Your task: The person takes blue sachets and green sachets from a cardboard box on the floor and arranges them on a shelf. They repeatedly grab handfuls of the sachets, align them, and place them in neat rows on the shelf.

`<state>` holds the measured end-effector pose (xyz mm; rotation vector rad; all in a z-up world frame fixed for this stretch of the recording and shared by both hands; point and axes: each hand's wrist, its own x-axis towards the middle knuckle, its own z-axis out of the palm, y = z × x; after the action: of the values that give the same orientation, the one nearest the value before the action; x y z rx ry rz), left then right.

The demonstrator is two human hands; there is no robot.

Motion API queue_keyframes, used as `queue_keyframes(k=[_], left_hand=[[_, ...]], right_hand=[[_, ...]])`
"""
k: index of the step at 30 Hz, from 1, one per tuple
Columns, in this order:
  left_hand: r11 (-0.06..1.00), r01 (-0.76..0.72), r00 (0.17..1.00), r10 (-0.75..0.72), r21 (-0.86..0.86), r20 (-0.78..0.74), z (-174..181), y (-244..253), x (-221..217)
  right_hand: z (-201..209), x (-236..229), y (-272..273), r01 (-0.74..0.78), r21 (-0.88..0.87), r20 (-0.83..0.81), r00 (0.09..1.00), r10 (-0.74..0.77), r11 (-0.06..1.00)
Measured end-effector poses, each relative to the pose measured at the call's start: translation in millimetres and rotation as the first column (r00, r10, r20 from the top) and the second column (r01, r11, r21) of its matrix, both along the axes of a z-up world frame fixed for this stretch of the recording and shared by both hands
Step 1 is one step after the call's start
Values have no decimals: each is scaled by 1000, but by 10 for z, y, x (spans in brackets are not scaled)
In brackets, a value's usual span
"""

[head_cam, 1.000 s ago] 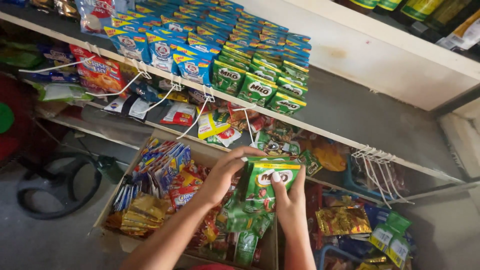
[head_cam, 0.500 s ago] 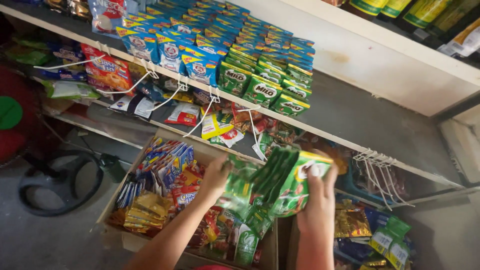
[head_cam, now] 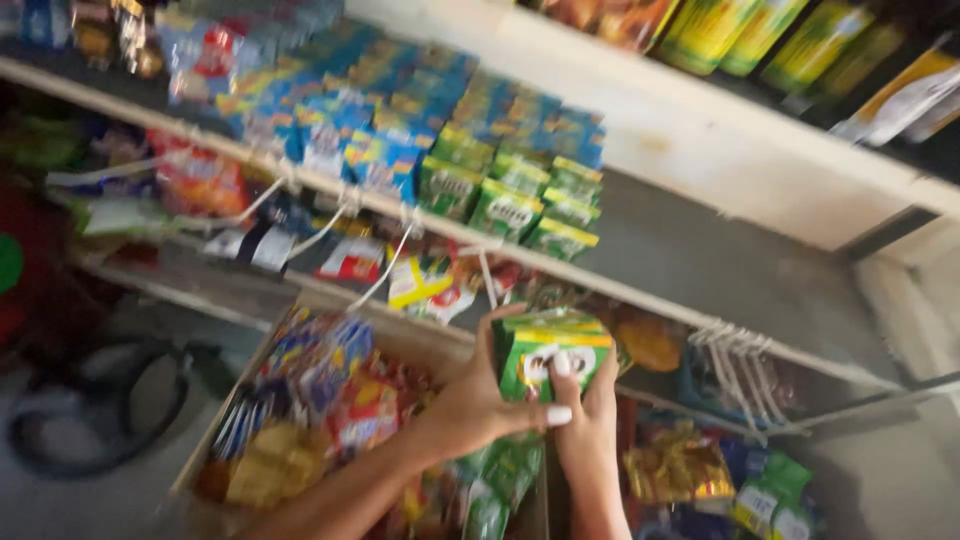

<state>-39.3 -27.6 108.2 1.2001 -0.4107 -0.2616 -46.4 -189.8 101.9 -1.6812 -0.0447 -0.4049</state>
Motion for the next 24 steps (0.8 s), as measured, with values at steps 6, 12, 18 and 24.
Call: queue_keyframes(k=[6, 12, 18, 24], left_hand=[[990, 131, 944, -108, -51, 313, 382, -189, 704], [981, 178, 762, -188, 79, 619, 113, -1014, 2155], [926, 76, 755, -296, 371, 584, 462, -1377, 2856], [665, -304, 733, -294, 682, 614, 441, -1769, 3632]], right_hand=[[350, 626, -733, 466, -680, 645, 747, 161, 566], [-886, 2870, -2410, -213, 346, 193, 969, 153, 914], [-657, 3408, -2573, -398, -118, 502, 767, 401, 910], [-504, 3507, -2582, -416, -73, -15, 909, 416, 906]])
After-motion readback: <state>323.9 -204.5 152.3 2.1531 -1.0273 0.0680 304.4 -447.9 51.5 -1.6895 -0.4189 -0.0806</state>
